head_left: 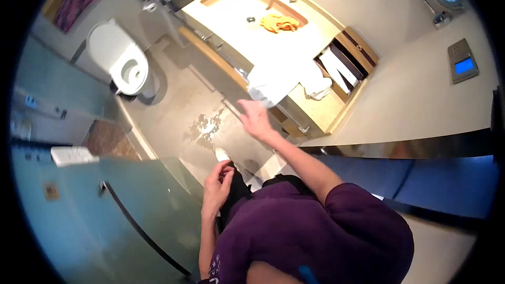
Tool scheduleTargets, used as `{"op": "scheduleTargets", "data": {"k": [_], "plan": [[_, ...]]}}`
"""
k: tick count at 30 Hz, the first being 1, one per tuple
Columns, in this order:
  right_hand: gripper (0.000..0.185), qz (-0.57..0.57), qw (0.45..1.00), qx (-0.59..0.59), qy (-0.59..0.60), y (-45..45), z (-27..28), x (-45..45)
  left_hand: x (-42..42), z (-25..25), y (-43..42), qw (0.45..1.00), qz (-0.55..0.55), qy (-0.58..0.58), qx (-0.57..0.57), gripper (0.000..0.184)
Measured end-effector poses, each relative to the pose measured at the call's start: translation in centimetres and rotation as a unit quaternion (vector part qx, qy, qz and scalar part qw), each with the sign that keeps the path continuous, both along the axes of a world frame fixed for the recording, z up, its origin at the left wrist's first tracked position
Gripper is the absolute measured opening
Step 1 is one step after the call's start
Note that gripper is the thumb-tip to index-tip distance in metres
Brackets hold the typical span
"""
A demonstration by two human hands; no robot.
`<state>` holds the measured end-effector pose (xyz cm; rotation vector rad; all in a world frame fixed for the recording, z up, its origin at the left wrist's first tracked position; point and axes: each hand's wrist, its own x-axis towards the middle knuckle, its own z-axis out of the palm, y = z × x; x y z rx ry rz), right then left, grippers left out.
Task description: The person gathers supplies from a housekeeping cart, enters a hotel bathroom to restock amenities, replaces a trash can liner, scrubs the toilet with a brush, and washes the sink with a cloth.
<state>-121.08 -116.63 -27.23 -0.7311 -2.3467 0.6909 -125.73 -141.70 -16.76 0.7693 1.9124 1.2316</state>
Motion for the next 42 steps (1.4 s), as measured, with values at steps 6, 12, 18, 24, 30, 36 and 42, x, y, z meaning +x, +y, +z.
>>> {"op": "scheduleTargets", "data": {"k": [6,12,18,24,30,36,42], "plan": [[0.036,-0.251,0.967,-0.046,-0.029,10.2,2.7,2.5,-13.5,-1.0,2.9,0.998,-0.045,0.001,-0.034,0.03],[0.025,-0.448,0.893,-0.04,-0.013,16.0,4.9,6.7,-21.5,-0.3,10.9,0.975,-0.192,0.089,-0.06,0.028],[0.019,-0.549,0.832,-0.006,-0.075,24.6,3.9,13.5,-20.4,2.0,19.8,0.944,-0.291,0.145,-0.055,0.026],[0.049,-0.443,0.811,-0.183,-0.335,30.7,3.2,18.3,-15.1,2.1,27.1,0.93,-0.352,0.1,-0.026,0.025],[0.04,-0.456,0.815,-0.189,-0.304,31.1,1.9,19.4,-11.1,1.7,33.9,0.909,-0.406,0.077,-0.051,0.026],[0.028,-0.465,0.811,-0.166,-0.314,31.8,4.7,17.6,-8.7,1.8,40.3,0.877,-0.47,0.093,-0.023,0.025],[0.031,-0.429,0.8,-0.169,-0.385,33.7,3.6,18.7,-6.3,2.9,43.9,0.85,-0.517,0.104,-0.012,0.025]]}}
